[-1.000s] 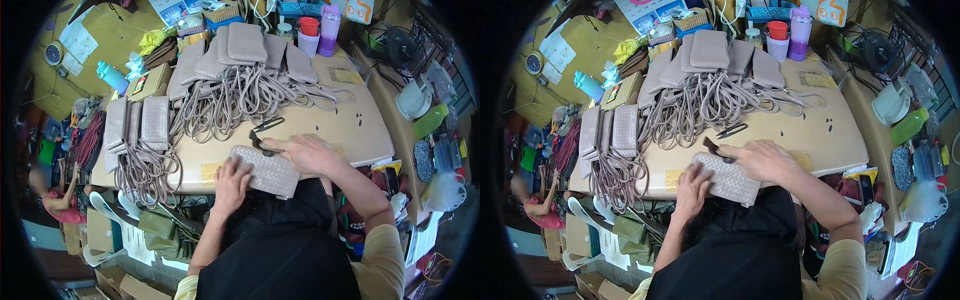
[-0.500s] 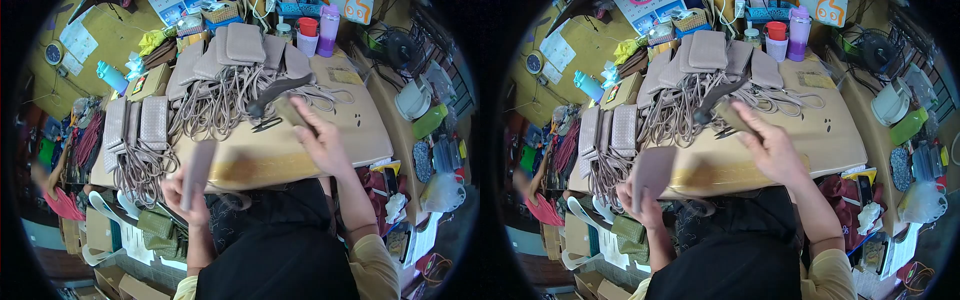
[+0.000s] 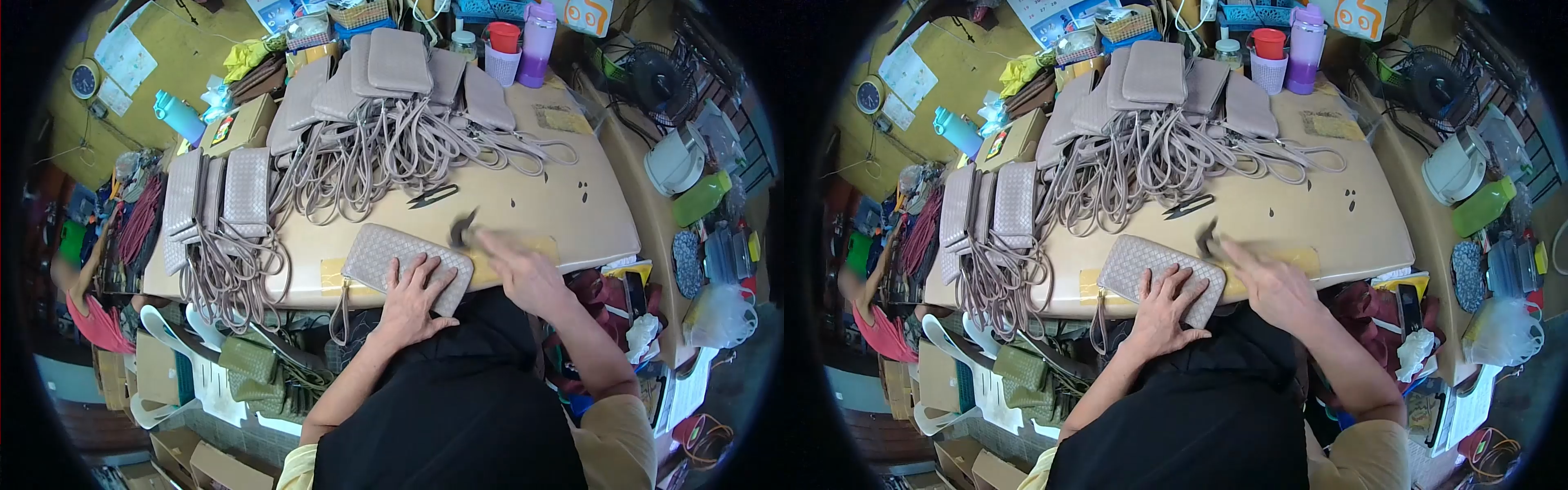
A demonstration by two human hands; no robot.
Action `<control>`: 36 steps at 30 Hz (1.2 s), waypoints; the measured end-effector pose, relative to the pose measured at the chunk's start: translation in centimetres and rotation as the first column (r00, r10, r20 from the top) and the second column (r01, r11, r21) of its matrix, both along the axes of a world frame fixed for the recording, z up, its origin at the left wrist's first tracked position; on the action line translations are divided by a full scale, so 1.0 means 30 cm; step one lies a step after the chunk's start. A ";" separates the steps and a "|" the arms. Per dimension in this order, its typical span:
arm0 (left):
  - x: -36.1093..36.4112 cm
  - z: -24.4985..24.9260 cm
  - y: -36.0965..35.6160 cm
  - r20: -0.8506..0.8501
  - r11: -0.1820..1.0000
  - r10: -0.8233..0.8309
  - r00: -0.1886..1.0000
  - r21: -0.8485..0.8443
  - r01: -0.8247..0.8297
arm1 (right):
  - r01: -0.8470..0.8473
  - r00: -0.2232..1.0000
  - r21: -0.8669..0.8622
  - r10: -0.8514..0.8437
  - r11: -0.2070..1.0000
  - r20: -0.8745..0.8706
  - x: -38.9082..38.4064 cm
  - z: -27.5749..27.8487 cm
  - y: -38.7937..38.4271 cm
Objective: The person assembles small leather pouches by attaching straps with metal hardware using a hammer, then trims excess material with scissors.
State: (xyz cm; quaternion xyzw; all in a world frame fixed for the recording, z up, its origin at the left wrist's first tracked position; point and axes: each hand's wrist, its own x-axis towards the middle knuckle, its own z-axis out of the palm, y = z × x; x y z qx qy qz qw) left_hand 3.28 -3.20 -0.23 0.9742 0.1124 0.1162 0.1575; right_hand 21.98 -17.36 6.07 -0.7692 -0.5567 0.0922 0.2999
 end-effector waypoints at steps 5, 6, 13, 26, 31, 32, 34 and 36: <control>-0.006 0.005 0.008 -0.033 0.999 -0.028 0.999 -0.038 0.026 | -0.061 0.987 -0.179 0.086 0.982 0.136 0.060 0.067 -0.060; -0.010 0.012 0.020 -0.054 0.997 -0.065 0.996 -0.054 0.062 | -0.011 0.996 0.047 0.007 0.999 0.085 0.033 0.032 -0.046; -0.099 0.006 0.071 -0.031 0.950 0.237 0.971 0.217 -0.225 | -0.059 0.998 -0.304 0.056 0.951 -0.018 0.026 0.157 -0.026; -0.032 -0.019 -0.023 -0.054 0.962 0.152 0.987 0.235 -0.135 | -0.163 0.974 -0.284 0.201 0.945 0.109 -0.024 0.125 0.254; -0.034 -0.018 -0.022 -0.046 0.968 0.152 0.987 0.208 -0.139 | -0.176 0.984 -0.308 0.173 0.935 -0.035 0.013 0.077 0.320; -0.028 -0.014 -0.022 -0.045 0.968 0.159 0.986 0.201 -0.147 | -0.176 0.984 -0.307 0.175 0.935 -0.030 0.025 0.116 0.302; -0.034 -0.009 -0.023 -0.062 0.972 0.153 0.986 0.190 -0.139 | -0.096 0.986 -0.240 0.125 0.966 0.108 0.046 0.167 0.243; -0.029 -0.004 -0.024 -0.075 0.966 0.170 0.983 0.209 -0.151 | -0.083 0.989 -0.009 0.083 0.997 0.123 0.047 0.047 0.169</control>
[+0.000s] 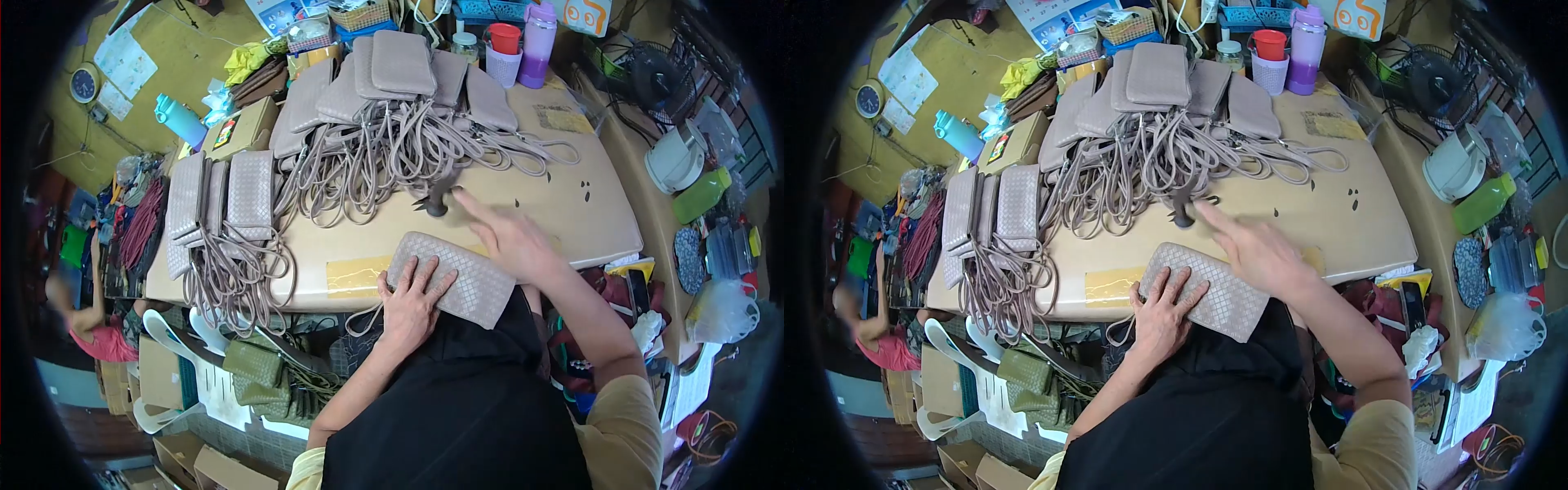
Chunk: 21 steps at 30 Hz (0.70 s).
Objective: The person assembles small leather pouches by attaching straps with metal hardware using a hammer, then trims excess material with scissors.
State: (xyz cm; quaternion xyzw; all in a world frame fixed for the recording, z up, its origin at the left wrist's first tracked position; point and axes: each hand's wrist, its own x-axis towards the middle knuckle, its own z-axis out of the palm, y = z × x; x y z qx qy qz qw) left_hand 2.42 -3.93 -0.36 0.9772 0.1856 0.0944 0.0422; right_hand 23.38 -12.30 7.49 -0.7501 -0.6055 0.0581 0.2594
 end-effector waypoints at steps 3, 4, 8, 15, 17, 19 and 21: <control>0.005 0.009 -0.007 0.000 1.000 0.012 1.000 0.010 -0.012 | -0.023 0.996 -0.196 0.007 0.980 -0.085 0.009 -0.038 -0.105; 0.008 0.009 -0.005 0.001 1.000 -0.001 1.000 0.009 0.001 | -0.005 0.999 -0.193 -0.001 0.981 -0.033 0.020 0.020 -0.138; 0.002 0.015 -0.001 -0.007 1.000 -0.007 1.000 0.007 0.007 | 0.149 0.981 0.200 -0.120 0.968 -0.150 -0.025 0.003 -0.223; -0.013 0.049 0.073 0.038 0.984 -0.057 0.998 -0.166 0.063 | 0.156 0.986 0.008 -0.156 0.988 -0.059 0.008 -0.024 -0.356; -0.052 0.048 0.158 0.139 0.939 -0.130 0.982 -0.301 0.167 | 0.183 0.982 -0.134 -0.175 0.974 0.067 0.023 -0.066 -0.338; -0.080 0.025 0.227 0.352 0.906 -0.128 0.927 -0.339 0.254 | 0.262 0.962 -0.097 -0.252 0.960 0.103 0.070 -0.127 -0.291; -0.110 0.035 0.222 0.419 0.899 -0.070 0.905 -0.367 0.239 | 0.321 0.941 -0.069 -0.311 0.944 0.132 0.131 -0.191 -0.232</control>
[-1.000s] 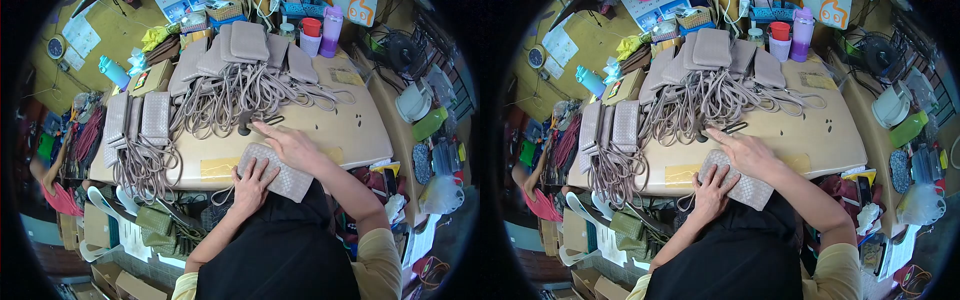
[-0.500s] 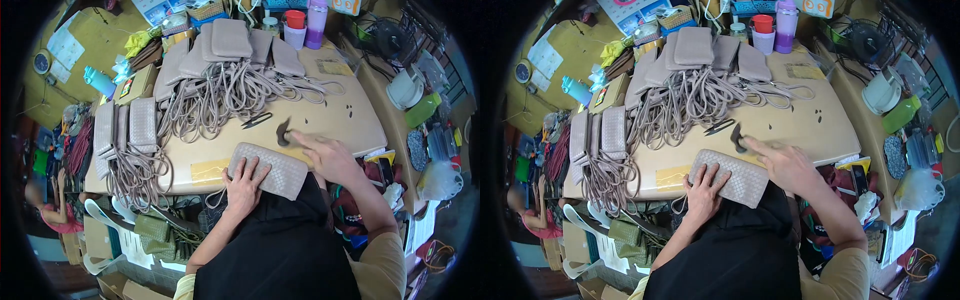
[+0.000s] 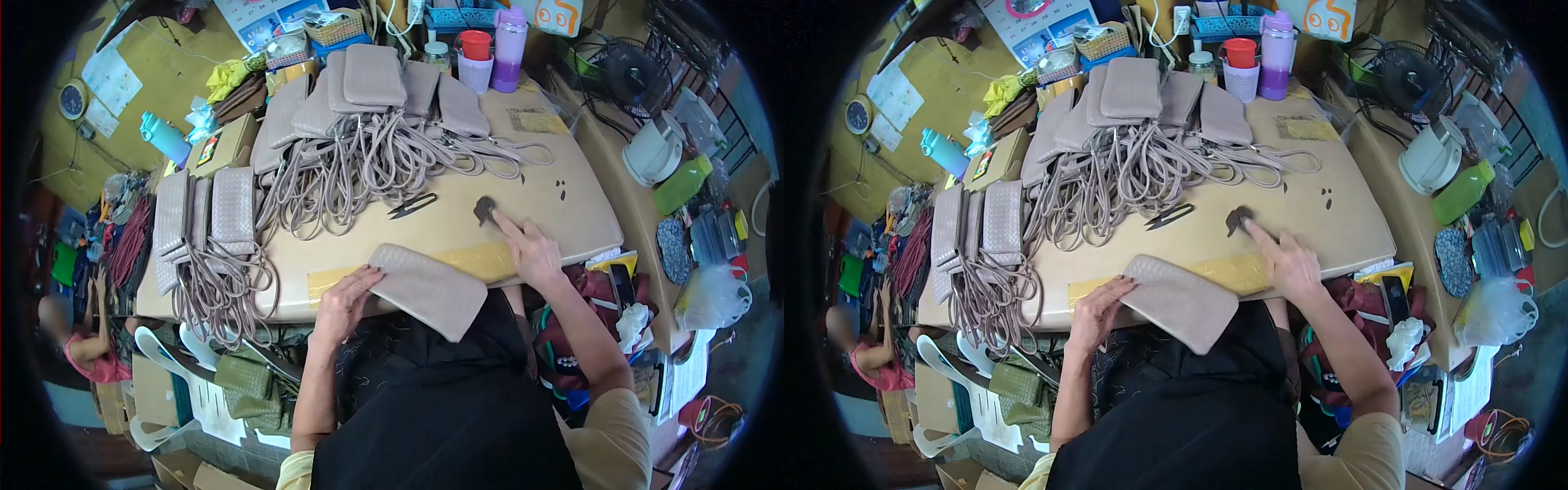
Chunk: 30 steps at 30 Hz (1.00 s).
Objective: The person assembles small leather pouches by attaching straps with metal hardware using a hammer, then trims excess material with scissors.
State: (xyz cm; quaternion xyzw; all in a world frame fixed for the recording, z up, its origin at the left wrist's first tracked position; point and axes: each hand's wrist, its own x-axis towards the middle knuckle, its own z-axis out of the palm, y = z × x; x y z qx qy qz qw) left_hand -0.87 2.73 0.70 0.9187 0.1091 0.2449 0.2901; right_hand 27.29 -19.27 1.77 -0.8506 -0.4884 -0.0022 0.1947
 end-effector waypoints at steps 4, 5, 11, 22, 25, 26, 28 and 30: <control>-0.058 0.040 -0.037 0.020 0.895 0.314 0.949 -0.339 -0.289 | -0.056 0.921 0.120 0.004 0.991 0.390 0.045 -0.018 0.113; -0.063 0.046 -0.046 0.027 0.790 0.394 0.919 -0.520 -0.324 | -0.134 0.857 0.224 -0.001 0.965 0.515 0.032 -0.004 0.143; -0.038 0.137 -0.148 0.133 0.903 0.423 0.897 0.024 -0.429 | -0.043 0.200 0.458 0.457 0.888 -0.867 -0.326 0.150 0.189; 0.012 0.005 -0.236 0.162 0.572 0.411 0.897 -0.812 -0.115 | 0.450 0.402 0.648 0.509 0.614 -0.761 -0.473 -0.029 0.304; -0.045 0.027 -0.204 0.093 0.144 0.292 0.952 -0.988 0.052 | 0.202 0.397 0.553 0.449 0.808 -0.801 -0.448 0.005 0.275; -0.067 0.041 -0.192 0.067 0.049 0.220 0.973 -0.997 0.058 | -0.094 0.510 0.549 0.514 0.831 -0.690 -0.425 0.032 0.270; -0.124 0.070 -0.135 0.041 0.016 0.190 0.981 -0.999 0.038 | -0.418 0.394 0.393 0.553 0.819 -0.734 -0.362 0.065 0.267; -0.144 0.112 -0.087 0.123 0.174 0.473 0.872 -0.984 0.044 | -0.397 0.509 0.402 0.563 0.825 -0.651 -0.328 0.070 0.265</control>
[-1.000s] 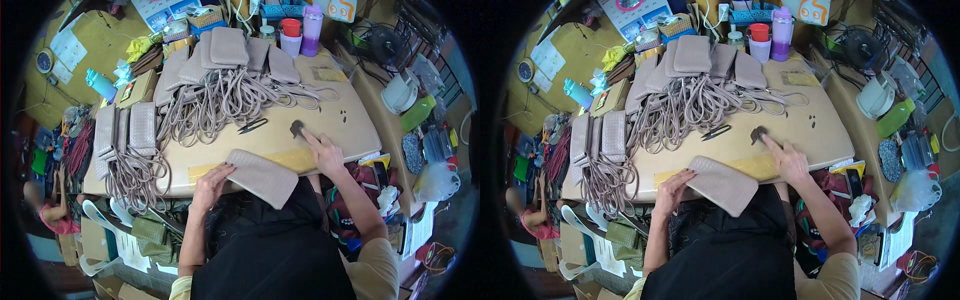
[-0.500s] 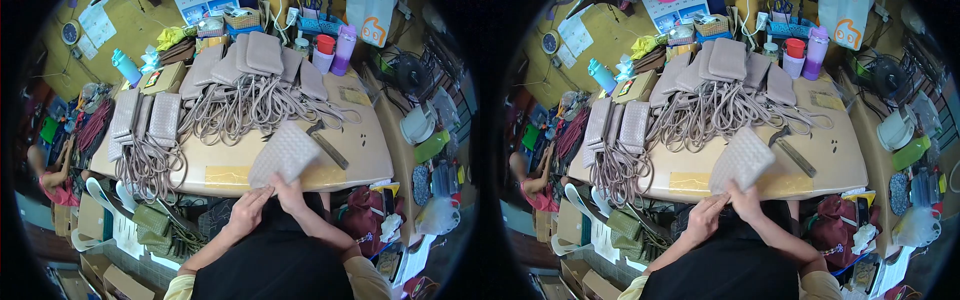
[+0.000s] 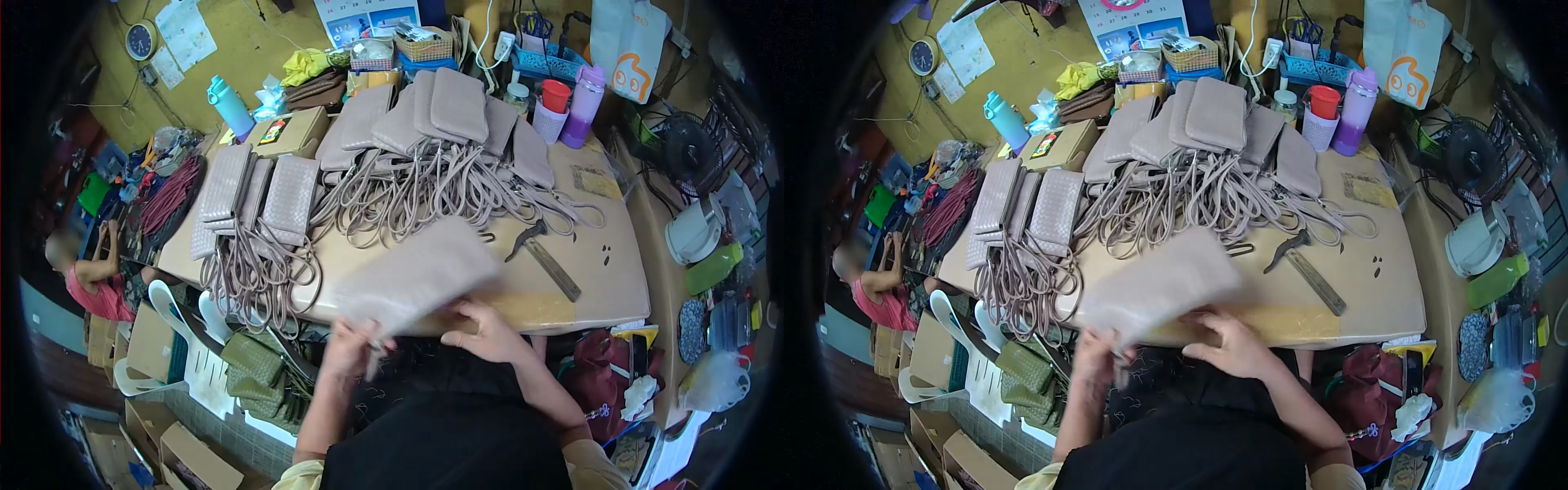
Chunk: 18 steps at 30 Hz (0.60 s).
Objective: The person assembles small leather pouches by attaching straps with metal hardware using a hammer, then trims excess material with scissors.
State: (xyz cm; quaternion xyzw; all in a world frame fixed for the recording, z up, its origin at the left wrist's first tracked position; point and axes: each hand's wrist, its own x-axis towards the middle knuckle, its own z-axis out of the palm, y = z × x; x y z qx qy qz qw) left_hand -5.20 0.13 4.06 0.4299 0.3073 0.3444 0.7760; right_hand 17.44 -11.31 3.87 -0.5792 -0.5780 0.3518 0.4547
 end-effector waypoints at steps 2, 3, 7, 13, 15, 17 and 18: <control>-0.031 0.089 0.078 -0.005 0.944 0.276 0.961 0.188 -0.270 | 0.016 1.000 -0.037 -0.016 0.999 -0.002 0.034 -0.009 -0.016; -0.069 0.104 0.142 0.143 0.937 0.250 0.958 0.215 -0.277 | 0.016 1.000 -0.037 -0.016 0.999 -0.002 0.058 -0.017 -0.030; -0.114 0.206 0.388 0.098 0.803 0.513 0.852 0.295 -0.518 | 0.247 0.898 0.148 -0.284 0.958 0.337 0.174 -0.031 -0.077; -0.215 -0.094 0.752 0.147 0.803 0.577 0.803 0.077 -0.591 | 0.551 0.440 0.313 -0.588 0.773 0.679 0.335 -0.107 -0.140; -0.200 -0.137 0.736 0.173 0.696 0.666 0.726 0.205 -0.688 | 0.570 0.413 0.276 -0.560 0.774 0.719 0.370 -0.156 -0.152; -0.138 -0.110 0.641 0.044 0.438 0.849 0.527 0.499 -0.748 | 0.546 0.417 0.271 -0.538 0.792 0.732 0.396 -0.179 -0.144; -0.111 -0.097 0.597 0.012 0.157 0.967 0.256 0.760 -0.630 | 0.542 0.422 0.267 -0.533 0.797 0.733 0.397 -0.171 -0.132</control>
